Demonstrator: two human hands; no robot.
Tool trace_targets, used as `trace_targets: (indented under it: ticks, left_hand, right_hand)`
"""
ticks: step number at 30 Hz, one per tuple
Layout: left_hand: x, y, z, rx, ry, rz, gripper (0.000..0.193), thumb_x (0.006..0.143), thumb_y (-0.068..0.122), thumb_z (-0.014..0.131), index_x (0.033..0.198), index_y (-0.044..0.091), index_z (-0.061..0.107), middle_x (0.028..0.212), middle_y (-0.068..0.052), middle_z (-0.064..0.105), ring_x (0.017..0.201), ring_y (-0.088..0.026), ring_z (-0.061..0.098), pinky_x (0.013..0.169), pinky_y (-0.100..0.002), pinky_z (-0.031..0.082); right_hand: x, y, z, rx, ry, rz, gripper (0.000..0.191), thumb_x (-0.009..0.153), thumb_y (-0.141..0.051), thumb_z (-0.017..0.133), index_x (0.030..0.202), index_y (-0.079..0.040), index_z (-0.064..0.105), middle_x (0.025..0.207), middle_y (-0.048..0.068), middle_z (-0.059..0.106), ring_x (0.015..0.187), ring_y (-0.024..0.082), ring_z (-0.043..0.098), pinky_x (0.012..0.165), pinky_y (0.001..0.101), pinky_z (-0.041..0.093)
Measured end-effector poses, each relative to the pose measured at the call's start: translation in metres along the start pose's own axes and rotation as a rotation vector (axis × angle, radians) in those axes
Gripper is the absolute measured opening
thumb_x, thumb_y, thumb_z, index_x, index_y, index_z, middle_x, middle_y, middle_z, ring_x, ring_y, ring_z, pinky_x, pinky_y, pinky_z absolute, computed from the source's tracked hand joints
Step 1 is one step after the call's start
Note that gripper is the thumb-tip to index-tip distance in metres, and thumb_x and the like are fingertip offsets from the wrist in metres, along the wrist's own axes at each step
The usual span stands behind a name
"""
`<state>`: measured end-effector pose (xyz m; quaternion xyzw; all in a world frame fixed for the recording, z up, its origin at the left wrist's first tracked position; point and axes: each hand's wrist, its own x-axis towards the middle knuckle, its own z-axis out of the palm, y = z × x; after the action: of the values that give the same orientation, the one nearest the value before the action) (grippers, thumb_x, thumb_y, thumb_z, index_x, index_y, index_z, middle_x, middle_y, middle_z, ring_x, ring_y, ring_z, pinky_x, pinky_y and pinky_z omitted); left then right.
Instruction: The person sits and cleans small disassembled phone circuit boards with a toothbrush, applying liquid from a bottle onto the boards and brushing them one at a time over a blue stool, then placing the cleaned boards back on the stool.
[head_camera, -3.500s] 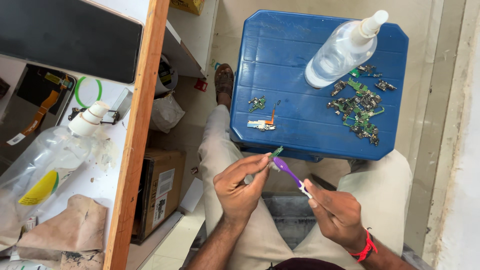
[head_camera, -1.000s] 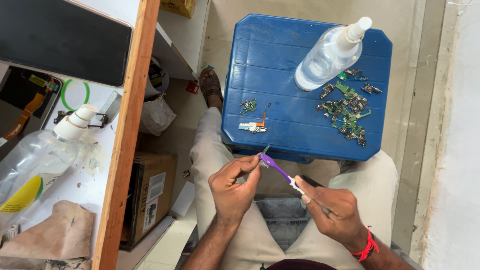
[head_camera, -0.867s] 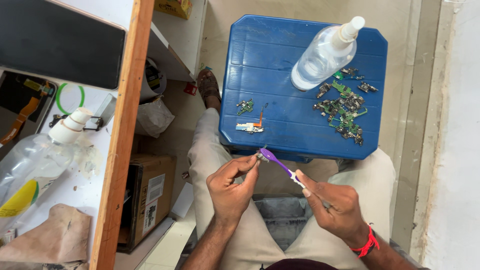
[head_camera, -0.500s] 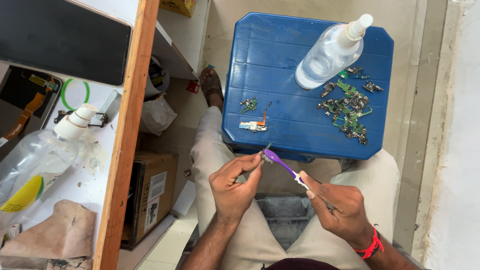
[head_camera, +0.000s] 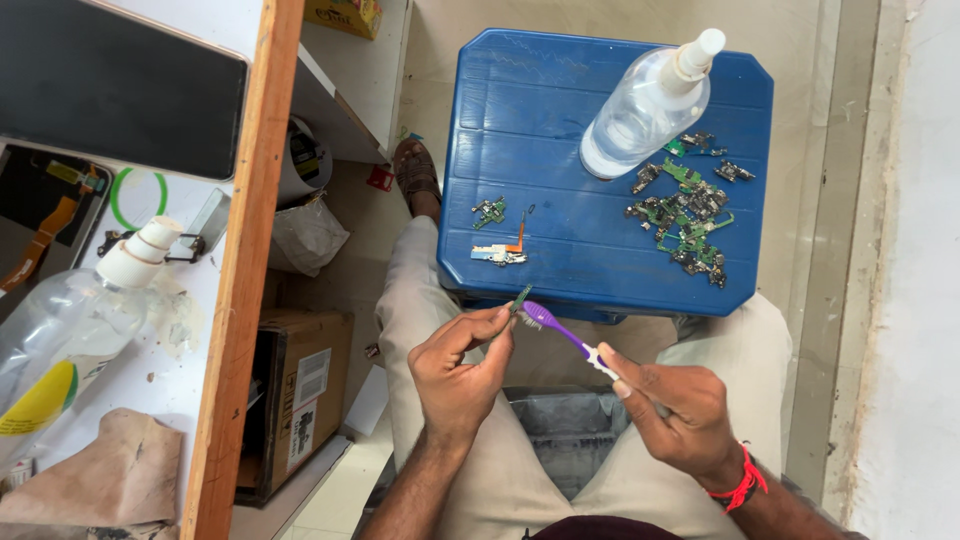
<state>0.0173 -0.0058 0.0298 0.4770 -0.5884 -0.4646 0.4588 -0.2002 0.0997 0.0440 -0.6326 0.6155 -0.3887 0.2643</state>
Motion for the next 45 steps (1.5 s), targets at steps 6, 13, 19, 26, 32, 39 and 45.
trace_targets:
  ticks: [6, 13, 19, 26, 32, 39, 45]
  left_hand:
    - [0.0, 0.0, 0.0, 0.0, -0.002, 0.028, 0.009, 0.086, -0.005, 0.077, 0.093, 0.0, 0.077, 0.097, -0.01, 0.08, 0.09, -0.014, 0.078, 0.078, -0.025, 0.063]
    - [0.001, 0.0, -0.001, 0.021, -0.014, 0.034, 0.009, 0.086, -0.006, 0.076, 0.093, 0.0, 0.076, 0.098, -0.01, 0.08, 0.092, -0.015, 0.079, 0.079, -0.025, 0.063]
    - [0.001, -0.001, 0.0, 0.021, -0.019, 0.038, 0.008, 0.086, -0.005, 0.076, 0.092, 0.0, 0.077, 0.097, -0.01, 0.081, 0.09, -0.014, 0.078, 0.077, -0.024, 0.063]
    - [0.002, 0.0, -0.001, 0.055, -0.009, 0.057, 0.011, 0.084, -0.006, 0.076, 0.093, 0.0, 0.076, 0.098, -0.01, 0.08, 0.092, -0.016, 0.079, 0.08, -0.026, 0.063]
    - [0.002, 0.0, -0.001, 0.06, -0.001, 0.067, 0.01, 0.084, -0.006, 0.076, 0.092, 0.0, 0.076, 0.098, -0.011, 0.08, 0.092, -0.016, 0.079, 0.08, -0.026, 0.063]
    - [0.001, -0.002, -0.001, 0.051, -0.015, 0.04, 0.008, 0.086, -0.005, 0.076, 0.091, 0.0, 0.076, 0.097, -0.01, 0.08, 0.089, -0.014, 0.078, 0.076, -0.024, 0.064]
    - [0.001, -0.001, 0.0, 0.043, 0.004, 0.031, 0.01, 0.084, -0.006, 0.076, 0.093, 0.0, 0.077, 0.096, -0.01, 0.081, 0.087, -0.013, 0.078, 0.074, -0.024, 0.063]
  right_hand:
    - [0.001, 0.0, 0.006, 0.02, -0.025, -0.021, 0.038, 0.088, -0.001, 0.069, 0.125, -0.004, 0.071, 0.067, 0.005, 0.069, 0.048, 0.01, 0.057, 0.048, 0.027, 0.045]
    - [0.002, 0.0, 0.002, -0.052, -0.017, -0.034, 0.039, 0.084, 0.001, 0.07, 0.123, -0.004, 0.073, 0.058, 0.003, 0.061, 0.043, 0.012, 0.052, 0.045, 0.0293, 0.041]
    - [0.004, -0.002, 0.003, -0.055, -0.033, 0.0, 0.039, 0.085, 0.001, 0.07, 0.123, -0.004, 0.073, 0.057, 0.003, 0.061, 0.042, 0.011, 0.052, 0.044, 0.0296, 0.04]
    - [0.004, 0.001, 0.0, -0.042, -0.028, -0.022, 0.039, 0.085, -0.001, 0.071, 0.124, -0.004, 0.072, 0.06, 0.003, 0.064, 0.043, 0.01, 0.053, 0.045, 0.0294, 0.041]
    - [0.002, 0.005, 0.001, -0.029, -0.041, -0.009, 0.039, 0.085, 0.0, 0.071, 0.124, -0.004, 0.073, 0.057, 0.004, 0.061, 0.043, 0.012, 0.049, 0.045, 0.0306, 0.039]
    - [0.003, 0.005, 0.002, 0.02, -0.082, 0.019, 0.039, 0.085, 0.0, 0.071, 0.123, -0.005, 0.073, 0.055, 0.003, 0.061, 0.042, 0.01, 0.051, 0.044, 0.0292, 0.04]
    - [0.006, 0.002, -0.005, 0.006, -0.065, -0.021, 0.038, 0.084, 0.0, 0.071, 0.122, -0.003, 0.074, 0.059, 0.004, 0.062, 0.043, 0.011, 0.052, 0.045, 0.0288, 0.041]
